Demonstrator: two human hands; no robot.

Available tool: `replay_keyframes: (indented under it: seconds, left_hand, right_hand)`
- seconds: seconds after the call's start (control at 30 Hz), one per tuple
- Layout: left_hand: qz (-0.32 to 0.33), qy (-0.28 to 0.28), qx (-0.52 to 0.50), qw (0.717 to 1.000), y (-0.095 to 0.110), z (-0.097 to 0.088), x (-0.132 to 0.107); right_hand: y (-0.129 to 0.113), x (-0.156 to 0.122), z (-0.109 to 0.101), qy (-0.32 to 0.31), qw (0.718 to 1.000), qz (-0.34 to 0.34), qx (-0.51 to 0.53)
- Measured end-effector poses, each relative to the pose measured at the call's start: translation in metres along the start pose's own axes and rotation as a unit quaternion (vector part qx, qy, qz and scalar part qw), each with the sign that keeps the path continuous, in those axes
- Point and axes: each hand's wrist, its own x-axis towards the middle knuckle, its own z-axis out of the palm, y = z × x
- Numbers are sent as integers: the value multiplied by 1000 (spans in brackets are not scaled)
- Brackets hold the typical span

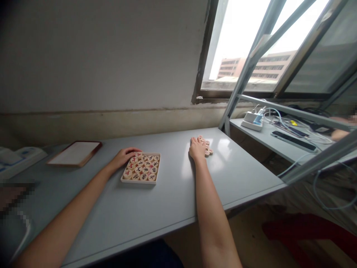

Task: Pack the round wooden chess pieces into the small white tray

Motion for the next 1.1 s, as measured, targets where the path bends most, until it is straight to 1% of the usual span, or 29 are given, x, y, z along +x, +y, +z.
replay_keyframes:
  seconds: [0.13,0.27,0.37,0.43,0.57,0.63,0.83,0.93,1.0,1.03,1.1]
  left_hand:
    - [1,1,-1,1000,0,0,0]
    - [3,1,-3,1000,-1,1,0]
    - [7,2,-4,1000,-2,1,1]
    - [7,0,-7,1000,-2,1,1]
    - [-2,-3,-22,1000,-2,1,1]
    - [-10,-6,-25,1000,-2,1,2]
    - [-18,-4,-31,999,-1,2,3]
    - [-14,-6,-30,999,-1,2,2]
    - [-8,-5,-26,1000,-1,2,2]
    - [-6,-5,-24,1000,-1,1,2]
    - [-7,-3,-22,1000,-1,2,1]
  right_hand:
    - [5,-3,0,40,999,34,-8]
    - [1,-4,0,74,997,37,-8]
    - [-3,0,-2,90,995,38,-14]
    - [-2,6,-3,82,996,40,-20]
    - [10,18,-2,15,999,30,-36]
    - [16,21,0,0,998,30,-47]
    - [30,16,4,-12,997,74,-33]
    - [32,12,1,-1,996,81,-26]
    - [26,10,-4,37,997,64,-12]
    - [20,9,-8,64,997,41,4]
    - [-2,6,-19,107,992,-41,60]
